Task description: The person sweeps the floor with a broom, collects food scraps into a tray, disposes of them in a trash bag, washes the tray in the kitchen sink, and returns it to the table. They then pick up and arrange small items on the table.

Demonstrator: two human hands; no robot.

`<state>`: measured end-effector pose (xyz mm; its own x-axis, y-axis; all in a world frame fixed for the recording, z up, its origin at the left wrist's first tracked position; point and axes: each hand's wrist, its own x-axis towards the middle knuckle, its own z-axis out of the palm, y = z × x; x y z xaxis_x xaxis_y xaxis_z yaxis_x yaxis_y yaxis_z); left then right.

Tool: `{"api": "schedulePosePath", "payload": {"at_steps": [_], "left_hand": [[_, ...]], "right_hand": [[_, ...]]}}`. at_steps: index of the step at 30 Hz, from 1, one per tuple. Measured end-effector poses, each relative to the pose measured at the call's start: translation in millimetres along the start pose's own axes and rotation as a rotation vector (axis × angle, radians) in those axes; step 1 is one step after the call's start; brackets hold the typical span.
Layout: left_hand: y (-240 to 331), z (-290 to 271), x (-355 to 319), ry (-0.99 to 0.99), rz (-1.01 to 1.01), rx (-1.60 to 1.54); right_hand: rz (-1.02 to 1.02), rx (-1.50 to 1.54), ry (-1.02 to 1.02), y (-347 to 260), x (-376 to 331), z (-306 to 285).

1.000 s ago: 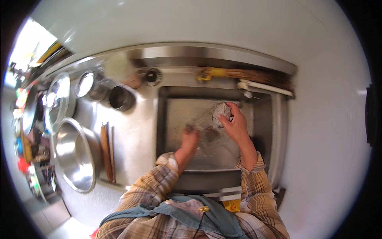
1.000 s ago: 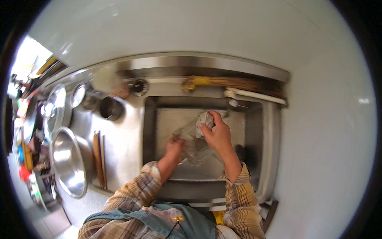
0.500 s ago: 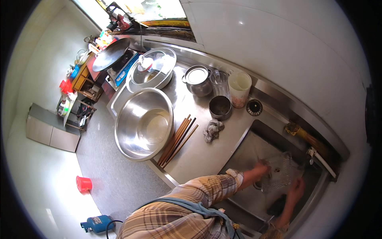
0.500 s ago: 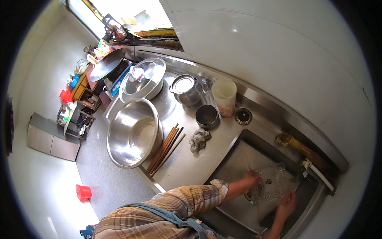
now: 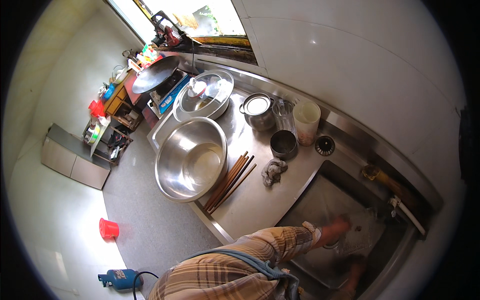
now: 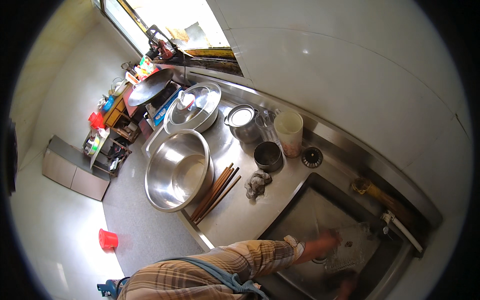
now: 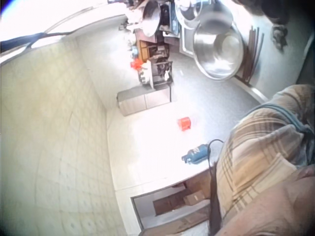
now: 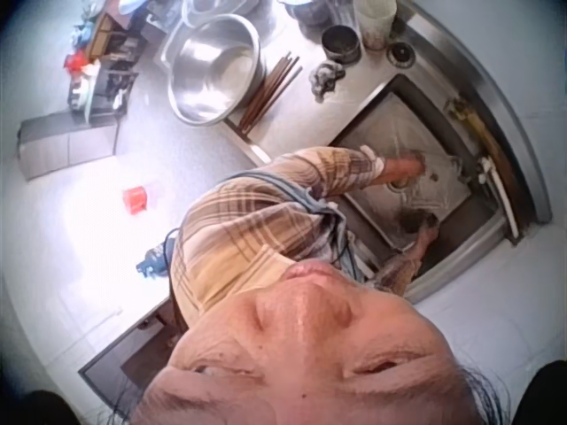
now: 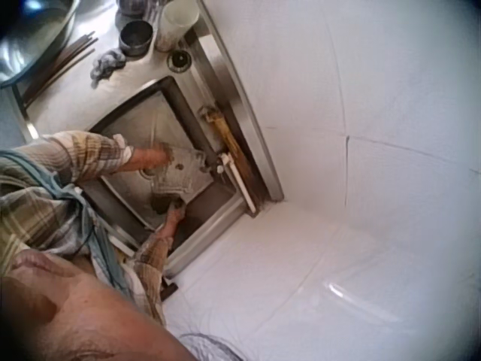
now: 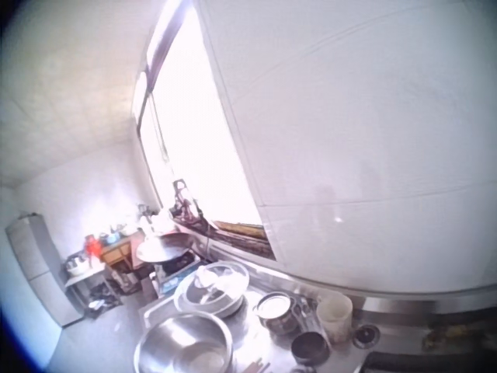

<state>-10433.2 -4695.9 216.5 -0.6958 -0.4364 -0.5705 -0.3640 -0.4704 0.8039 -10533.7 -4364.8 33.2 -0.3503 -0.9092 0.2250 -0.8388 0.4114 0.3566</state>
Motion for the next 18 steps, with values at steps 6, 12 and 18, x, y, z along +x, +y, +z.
{"api": "schedulePosePath", "payload": {"at_steps": [6,12,18], "left_hand": [[-27.6,10.8,13.2,0.222,0.020,0.050],[-31.3,29.7,25.8,0.280,0.221,0.350],[-63.6,19.1,46.2,0.328,0.206,0.040]], "right_hand": [[0.898,0.954,-0.167,38.3,124.8,-123.3],[0.610,0.867,-0.168,-8.2,181.0,-116.5],[0.628,0.850,-0.182,-59.2,198.5,-118.6]]}}
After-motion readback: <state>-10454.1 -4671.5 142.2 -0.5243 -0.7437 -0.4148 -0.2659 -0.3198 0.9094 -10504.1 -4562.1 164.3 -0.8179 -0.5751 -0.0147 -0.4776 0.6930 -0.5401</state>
